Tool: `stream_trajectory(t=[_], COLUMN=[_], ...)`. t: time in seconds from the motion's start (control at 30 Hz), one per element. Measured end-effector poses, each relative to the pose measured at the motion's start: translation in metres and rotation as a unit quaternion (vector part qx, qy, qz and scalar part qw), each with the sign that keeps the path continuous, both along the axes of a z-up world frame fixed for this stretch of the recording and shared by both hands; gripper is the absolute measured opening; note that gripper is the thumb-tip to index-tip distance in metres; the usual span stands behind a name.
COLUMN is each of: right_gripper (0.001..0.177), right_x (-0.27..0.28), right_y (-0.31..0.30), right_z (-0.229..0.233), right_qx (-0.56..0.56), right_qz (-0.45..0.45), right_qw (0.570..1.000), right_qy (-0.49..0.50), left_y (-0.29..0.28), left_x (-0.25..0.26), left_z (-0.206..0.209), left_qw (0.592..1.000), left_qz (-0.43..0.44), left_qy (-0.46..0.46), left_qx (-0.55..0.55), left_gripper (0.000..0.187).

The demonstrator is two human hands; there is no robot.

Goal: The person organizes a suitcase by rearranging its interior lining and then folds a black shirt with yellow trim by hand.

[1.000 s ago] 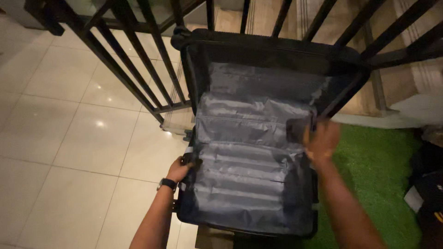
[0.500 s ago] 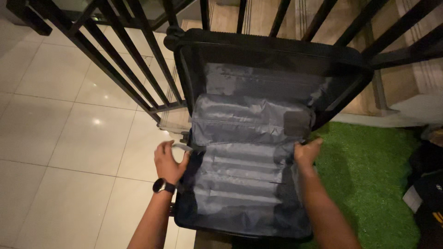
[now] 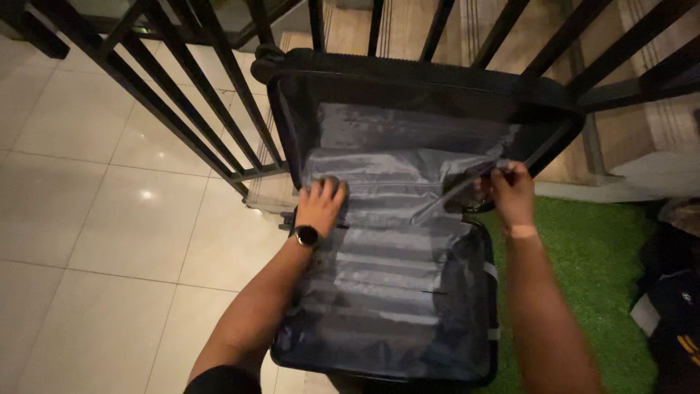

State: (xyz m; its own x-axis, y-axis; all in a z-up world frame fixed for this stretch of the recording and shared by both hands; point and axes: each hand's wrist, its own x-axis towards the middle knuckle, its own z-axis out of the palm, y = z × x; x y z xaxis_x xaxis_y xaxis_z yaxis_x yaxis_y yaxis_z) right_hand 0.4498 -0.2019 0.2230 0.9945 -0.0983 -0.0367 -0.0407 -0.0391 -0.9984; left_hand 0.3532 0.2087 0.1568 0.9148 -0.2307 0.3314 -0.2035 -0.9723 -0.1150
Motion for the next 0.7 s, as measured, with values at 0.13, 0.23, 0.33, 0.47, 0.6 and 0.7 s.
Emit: stream_trajectory(t=[0.13,0.23,0.33,0.47,0.6,0.7], right_gripper=[0.017,0.031,0.067,0.082,0.077,0.066], right_x=[0.027,0.032,0.020,0.003,0.005,0.008], right_y=[-0.006,0.007,0.027,0.042,0.047,0.044], right_z=[-0.021,-0.027,-0.013,0.007,-0.007,-0.024], right_qx=[0.058,-0.003,-0.128,-0.428,-0.645,-0.690], right_qz=[0.033,0.069,0.092,0.115,0.160,0.128], right_qw=[0.995,0.983,0.959,0.840,0.732,0.681], right_qy=[-0.077,-0.167,-0.234,-0.312,-0.150,-0.208], left_y=[0.014,0.022,0.021,-0.002,-0.003,0.005], left_x=[0.032,0.051,0.057,0.043,0.040,0.045], left_z=[-0.028,-0.034,-0.009,0.033,0.019,-0.008], left_qw=[0.996,0.986,0.952,0.952,0.959,0.959], left_qz=[0.026,0.030,0.094,0.050,-0.047,-0.058], left_qy=[0.084,0.149,0.265,0.257,0.275,0.242], left_qx=[-0.015,-0.062,-0.121,-0.158,-0.051,-0.133], left_gripper=[0.037,0.022,0.037,0.066,0.065,0.048])
